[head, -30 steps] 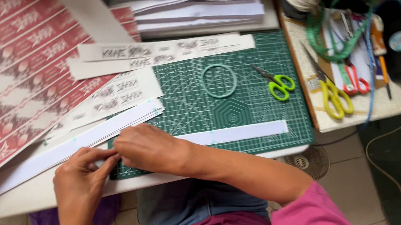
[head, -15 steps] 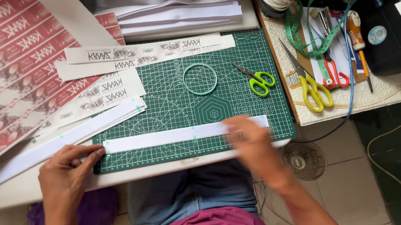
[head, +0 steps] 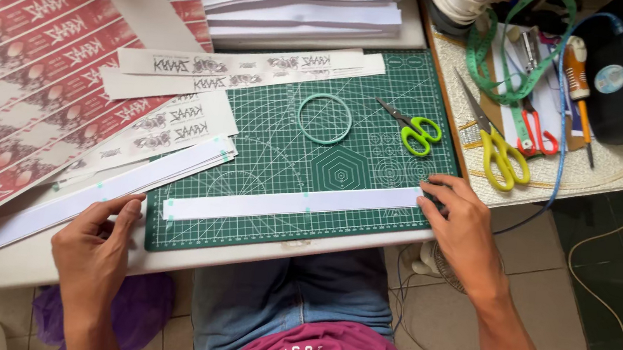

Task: The person assembles long white paper strips on a green cutting mat. They repeatedly cut small pieces of light green tape with scissors and affix them to the ends of the strips to join them together. The person works one strip at a time, pressing the tape to secure the connections.

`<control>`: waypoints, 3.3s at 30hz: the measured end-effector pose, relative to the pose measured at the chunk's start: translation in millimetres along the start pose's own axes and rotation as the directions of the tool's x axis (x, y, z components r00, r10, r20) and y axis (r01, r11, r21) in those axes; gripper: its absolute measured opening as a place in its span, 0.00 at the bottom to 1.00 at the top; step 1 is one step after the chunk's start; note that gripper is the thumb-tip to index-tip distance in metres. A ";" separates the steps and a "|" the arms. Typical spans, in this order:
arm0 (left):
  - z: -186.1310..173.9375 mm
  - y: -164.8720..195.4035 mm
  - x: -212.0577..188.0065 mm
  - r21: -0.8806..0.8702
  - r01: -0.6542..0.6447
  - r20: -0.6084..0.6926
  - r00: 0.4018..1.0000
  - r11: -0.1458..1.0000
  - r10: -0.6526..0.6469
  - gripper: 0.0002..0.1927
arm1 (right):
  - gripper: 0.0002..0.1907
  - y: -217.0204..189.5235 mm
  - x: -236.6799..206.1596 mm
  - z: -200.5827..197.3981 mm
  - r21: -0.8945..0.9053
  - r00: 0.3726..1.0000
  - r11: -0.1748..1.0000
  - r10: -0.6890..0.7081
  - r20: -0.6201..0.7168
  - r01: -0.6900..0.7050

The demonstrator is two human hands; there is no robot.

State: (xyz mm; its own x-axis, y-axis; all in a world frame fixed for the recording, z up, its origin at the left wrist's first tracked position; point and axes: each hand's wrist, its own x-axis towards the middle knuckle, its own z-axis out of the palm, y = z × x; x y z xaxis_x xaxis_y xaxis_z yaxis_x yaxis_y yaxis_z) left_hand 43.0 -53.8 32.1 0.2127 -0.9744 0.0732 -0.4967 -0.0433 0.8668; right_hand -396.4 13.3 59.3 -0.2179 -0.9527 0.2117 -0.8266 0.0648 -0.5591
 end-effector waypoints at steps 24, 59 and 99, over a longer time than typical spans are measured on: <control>41.3 5.5 -49.2 0.093 -0.531 -0.286 0.796 0.842 0.533 0.07 | 0.40 -21.7 -23.0 21.3 -0.396 0.855 0.762 -0.494 0.157 0.513; -6.0 97.1 -10.9 0.102 -0.452 0.673 0.687 0.886 0.273 0.11 | 0.15 -14.4 29.8 -48.8 -0.016 0.814 0.986 0.148 0.562 -0.168; 206.3 110.9 -95.5 0.079 -0.844 0.436 0.508 0.531 0.742 0.38 | 0.13 10.7 32.9 -13.6 -0.036 0.921 0.940 -0.325 0.213 0.340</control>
State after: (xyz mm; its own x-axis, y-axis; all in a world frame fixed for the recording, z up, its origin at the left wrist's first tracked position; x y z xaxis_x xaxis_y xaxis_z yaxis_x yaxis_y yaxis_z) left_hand -206.0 -11.1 19.5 -0.6279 -0.6238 0.4654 -0.5101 0.7815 0.3593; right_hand -419.5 -13.3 71.3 0.1784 -0.9622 0.2060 -0.8694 -0.2522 -0.4249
